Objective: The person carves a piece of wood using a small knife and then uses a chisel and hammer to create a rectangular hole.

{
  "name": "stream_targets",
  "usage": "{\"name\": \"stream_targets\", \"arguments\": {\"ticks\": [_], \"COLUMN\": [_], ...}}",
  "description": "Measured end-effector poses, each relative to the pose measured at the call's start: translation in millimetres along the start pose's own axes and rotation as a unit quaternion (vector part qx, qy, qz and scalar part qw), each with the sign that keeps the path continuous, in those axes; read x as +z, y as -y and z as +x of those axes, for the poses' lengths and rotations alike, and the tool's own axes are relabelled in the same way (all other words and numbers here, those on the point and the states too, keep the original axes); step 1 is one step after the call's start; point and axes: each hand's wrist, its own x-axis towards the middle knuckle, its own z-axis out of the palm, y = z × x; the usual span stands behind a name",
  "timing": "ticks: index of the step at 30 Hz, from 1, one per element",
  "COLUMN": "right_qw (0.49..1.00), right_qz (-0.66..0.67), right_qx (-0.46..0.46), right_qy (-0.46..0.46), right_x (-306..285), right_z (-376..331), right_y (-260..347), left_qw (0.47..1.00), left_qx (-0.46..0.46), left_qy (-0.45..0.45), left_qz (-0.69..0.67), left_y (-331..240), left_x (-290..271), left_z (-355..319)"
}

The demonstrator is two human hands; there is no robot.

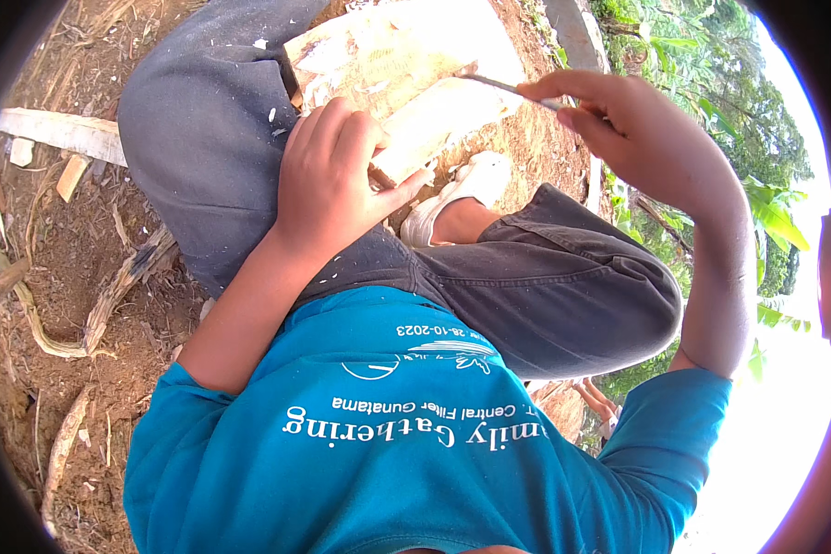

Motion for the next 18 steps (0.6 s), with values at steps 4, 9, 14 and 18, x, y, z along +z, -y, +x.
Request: {"name": "stream_targets", "arguments": {"ticks": [4,9,14,18], "right_qw": [0.991,0.971,0.969,0.962], "right_qz": [-0.002,0.024,0.08,0.212], "right_qx": [-0.11,-0.188,-0.105,0.009], "right_qy": [-0.078,-0.144,-0.209,-0.173], "right_x": [48,59,20,28], "right_z": [24,33,-28,-89], "right_y": [-7,-18,-43,-60], "left_qw": [1.0,1.0,0.969,0.969], "left_qx": [0.007,0.001,-0.068,0.052], "left_qy": [0.004,0.027,0.167,0.24], "left_qz": [0.003,-0.009,-0.169,0.032], "left_y": [1,-4,3,2], "left_x": [1,-5,-35,-56], "left_z": [2,3,30,86]}}
